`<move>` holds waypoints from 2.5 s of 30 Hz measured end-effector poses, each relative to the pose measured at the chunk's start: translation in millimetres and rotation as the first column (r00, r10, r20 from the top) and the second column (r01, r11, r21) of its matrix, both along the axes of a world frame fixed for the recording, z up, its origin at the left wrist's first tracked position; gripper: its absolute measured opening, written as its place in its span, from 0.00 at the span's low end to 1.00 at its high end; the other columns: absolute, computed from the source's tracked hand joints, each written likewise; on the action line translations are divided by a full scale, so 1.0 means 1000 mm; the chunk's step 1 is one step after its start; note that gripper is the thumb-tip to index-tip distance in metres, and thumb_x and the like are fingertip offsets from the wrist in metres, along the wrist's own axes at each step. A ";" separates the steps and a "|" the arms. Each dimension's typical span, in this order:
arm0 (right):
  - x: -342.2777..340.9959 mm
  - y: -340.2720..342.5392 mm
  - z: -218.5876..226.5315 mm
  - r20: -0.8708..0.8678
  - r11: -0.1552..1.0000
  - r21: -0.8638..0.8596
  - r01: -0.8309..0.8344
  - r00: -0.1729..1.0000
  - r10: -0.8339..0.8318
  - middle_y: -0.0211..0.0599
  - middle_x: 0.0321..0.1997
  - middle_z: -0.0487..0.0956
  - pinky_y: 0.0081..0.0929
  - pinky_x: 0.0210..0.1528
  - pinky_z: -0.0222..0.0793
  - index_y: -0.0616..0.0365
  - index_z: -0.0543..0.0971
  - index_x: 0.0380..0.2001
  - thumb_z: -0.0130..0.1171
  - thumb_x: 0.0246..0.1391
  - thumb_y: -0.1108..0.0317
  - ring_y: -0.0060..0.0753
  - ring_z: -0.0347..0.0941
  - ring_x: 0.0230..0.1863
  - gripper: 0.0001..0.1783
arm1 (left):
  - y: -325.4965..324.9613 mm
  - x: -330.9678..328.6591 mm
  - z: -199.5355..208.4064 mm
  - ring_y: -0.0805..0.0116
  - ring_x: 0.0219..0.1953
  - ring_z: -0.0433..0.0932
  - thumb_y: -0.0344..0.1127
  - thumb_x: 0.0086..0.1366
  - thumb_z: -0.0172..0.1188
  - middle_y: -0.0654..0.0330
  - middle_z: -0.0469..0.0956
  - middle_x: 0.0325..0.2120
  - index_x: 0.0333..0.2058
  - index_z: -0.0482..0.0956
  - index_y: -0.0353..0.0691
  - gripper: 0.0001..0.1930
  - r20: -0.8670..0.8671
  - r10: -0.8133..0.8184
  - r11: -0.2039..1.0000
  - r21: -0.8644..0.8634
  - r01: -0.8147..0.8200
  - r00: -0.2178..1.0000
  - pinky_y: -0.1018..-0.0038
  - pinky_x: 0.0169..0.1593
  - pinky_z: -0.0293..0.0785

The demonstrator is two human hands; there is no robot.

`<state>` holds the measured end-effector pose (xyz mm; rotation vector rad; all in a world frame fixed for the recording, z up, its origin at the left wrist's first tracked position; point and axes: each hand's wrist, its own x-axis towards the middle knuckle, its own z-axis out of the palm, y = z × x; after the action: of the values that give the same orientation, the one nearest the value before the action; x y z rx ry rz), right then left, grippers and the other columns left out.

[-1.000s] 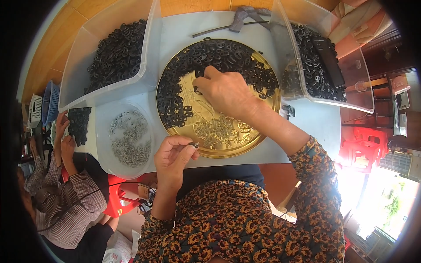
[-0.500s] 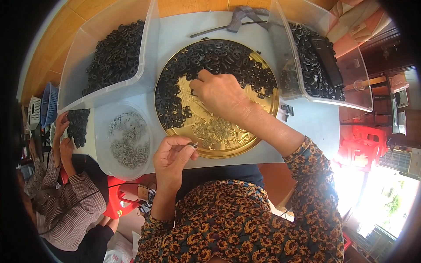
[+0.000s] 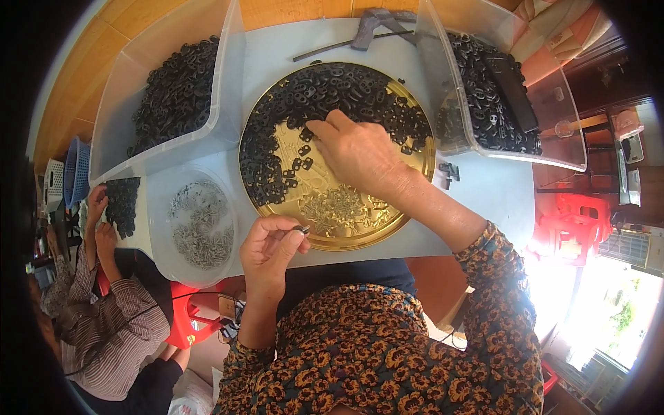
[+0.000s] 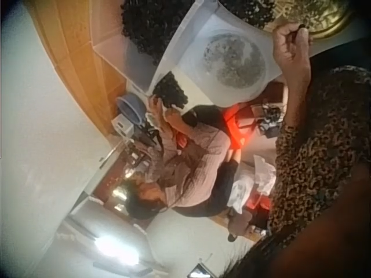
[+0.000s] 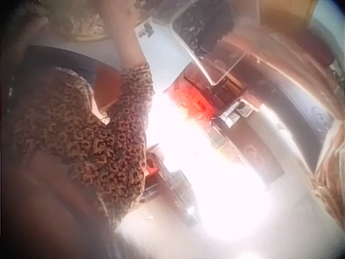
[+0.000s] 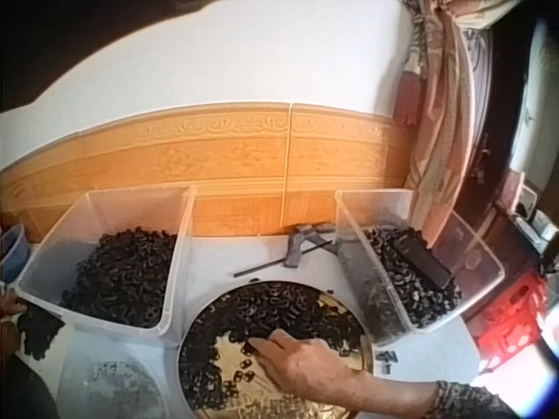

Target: The person assembles cord locks by hand, picking up plastic toggle components and metal springs from a tray and fitting them together.

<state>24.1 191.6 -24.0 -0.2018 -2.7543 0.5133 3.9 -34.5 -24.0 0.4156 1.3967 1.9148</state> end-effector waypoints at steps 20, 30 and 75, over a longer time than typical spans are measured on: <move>-0.022 -0.012 -0.007 0.065 0.999 -0.033 0.013 0.998 -0.011 0.36 0.33 0.75 0.36 0.29 0.74 0.56 0.78 0.35 0.61 0.52 0.62 0.43 0.77 0.29 0.10 | 0.002 0.000 0.001 0.75 0.32 0.75 0.24 0.64 0.58 0.60 0.76 0.35 0.41 0.73 0.33 0.08 -0.005 0.007 0.999 -0.039 -0.007 1.000 0.79 0.38 0.75; -0.016 -0.006 0.004 0.032 0.766 -0.643 -0.015 0.998 0.047 0.37 0.31 0.79 0.28 0.29 0.71 0.62 0.76 0.36 0.64 0.50 0.69 0.28 0.74 0.25 0.12 | 0.010 0.000 0.006 0.68 0.35 0.77 0.24 0.63 0.56 0.51 0.77 0.41 0.40 0.72 0.34 0.07 -0.028 0.115 0.993 0.032 -0.114 0.993 0.73 0.39 0.75; 0.012 -0.019 0.011 -0.314 0.699 -0.708 -0.103 0.932 -0.181 0.37 0.33 0.78 0.24 0.32 0.74 0.62 0.77 0.42 0.61 0.51 0.75 0.25 0.76 0.28 0.13 | 0.068 -0.022 0.015 0.75 0.49 0.70 0.24 0.63 0.58 0.51 0.67 0.55 0.40 0.73 0.35 0.07 -0.298 0.147 0.986 0.117 -0.116 0.943 0.78 0.51 0.67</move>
<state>36.4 172.3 -12.5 -0.3075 -2.0461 1.4495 -18.3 33.6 -9.0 0.7076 1.5639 2.1009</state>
